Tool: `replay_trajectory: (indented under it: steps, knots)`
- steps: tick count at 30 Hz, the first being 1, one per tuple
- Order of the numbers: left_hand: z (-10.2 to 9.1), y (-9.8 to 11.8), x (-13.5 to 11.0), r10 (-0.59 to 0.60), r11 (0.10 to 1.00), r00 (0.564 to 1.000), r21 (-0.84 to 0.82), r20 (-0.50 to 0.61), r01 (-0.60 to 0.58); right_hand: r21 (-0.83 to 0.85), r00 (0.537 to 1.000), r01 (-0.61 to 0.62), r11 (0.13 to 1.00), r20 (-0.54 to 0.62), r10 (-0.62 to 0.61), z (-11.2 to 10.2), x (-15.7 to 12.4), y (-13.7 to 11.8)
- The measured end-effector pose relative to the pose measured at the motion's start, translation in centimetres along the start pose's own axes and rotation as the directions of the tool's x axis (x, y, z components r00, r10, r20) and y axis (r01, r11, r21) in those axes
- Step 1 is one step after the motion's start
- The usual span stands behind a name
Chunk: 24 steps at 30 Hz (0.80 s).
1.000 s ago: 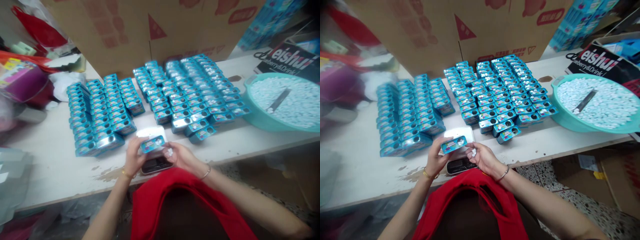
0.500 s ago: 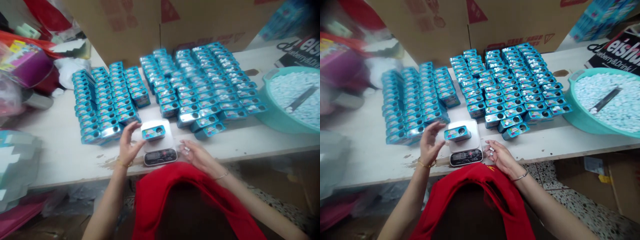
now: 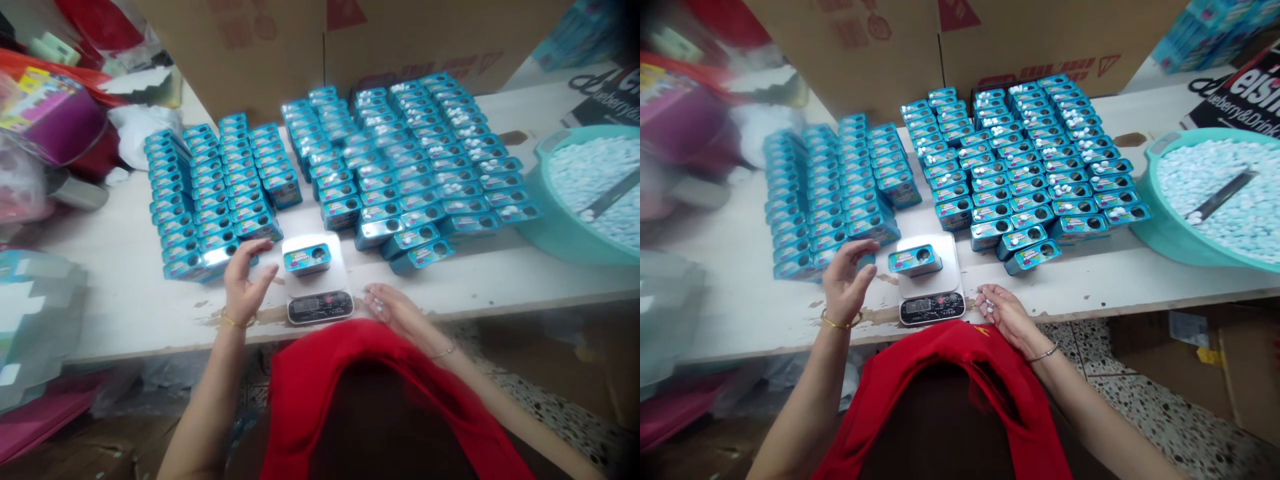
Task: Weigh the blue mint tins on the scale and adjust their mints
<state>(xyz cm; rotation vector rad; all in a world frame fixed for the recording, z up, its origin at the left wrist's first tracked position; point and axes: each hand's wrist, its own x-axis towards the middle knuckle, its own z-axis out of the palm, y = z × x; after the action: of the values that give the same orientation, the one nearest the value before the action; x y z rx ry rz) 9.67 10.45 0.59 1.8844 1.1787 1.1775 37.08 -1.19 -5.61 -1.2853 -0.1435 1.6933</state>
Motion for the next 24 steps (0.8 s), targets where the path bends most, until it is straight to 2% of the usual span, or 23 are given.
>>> replay_trajectory:
  steps: [4,6,7,9,11,12,17,21,24]
  knots:
    - [0.1,0.6,0.4,0.033,0.997,0.996,0.068,0.077,-0.038,-0.035,0.999,-0.010,0.999,0.031,0.012,-0.2,0.0,-0.1]
    - [0.4,1.3,0.8,0.081,0.981,0.982,0.161,0.169,-0.109,-0.046,0.999,-0.013,0.999,0.041,0.014,-0.2,0.1,-0.1]
    - [0.6,1.6,1.1,0.103,0.962,0.964,0.222,0.247,-0.159,-0.049,0.999,-0.011,0.999,0.042,0.013,-0.2,0.1,0.0]
    - [1.1,2.3,2.0,0.115,0.898,0.896,0.341,0.428,-0.278,-0.052,0.999,-0.002,0.999,0.041,0.004,-0.3,0.2,0.1]
    - [1.6,2.7,3.3,0.105,0.817,0.838,0.434,0.536,-0.380,-0.049,0.999,-0.003,0.999,0.040,0.004,-0.3,0.4,0.3]
    - [1.7,2.7,4.1,0.108,0.778,0.836,0.478,0.539,-0.409,-0.044,0.999,-0.005,0.999,0.041,0.006,-0.3,0.5,0.4]
    - [2.0,0.2,9.2,0.169,0.648,0.925,0.669,0.340,-0.364,-0.024,0.997,0.010,1.000,0.079,-0.008,-0.1,0.8,0.6]
    - [2.7,-2.6,12.7,0.087,0.577,0.944,0.756,0.319,-0.309,-0.003,0.996,0.015,1.000,0.086,-0.015,0.3,0.6,0.3]
    - [3.6,-3.0,13.6,0.025,0.513,0.964,0.824,0.266,-0.241,-0.004,0.996,0.017,1.000,0.082,-0.017,0.4,0.6,0.3]
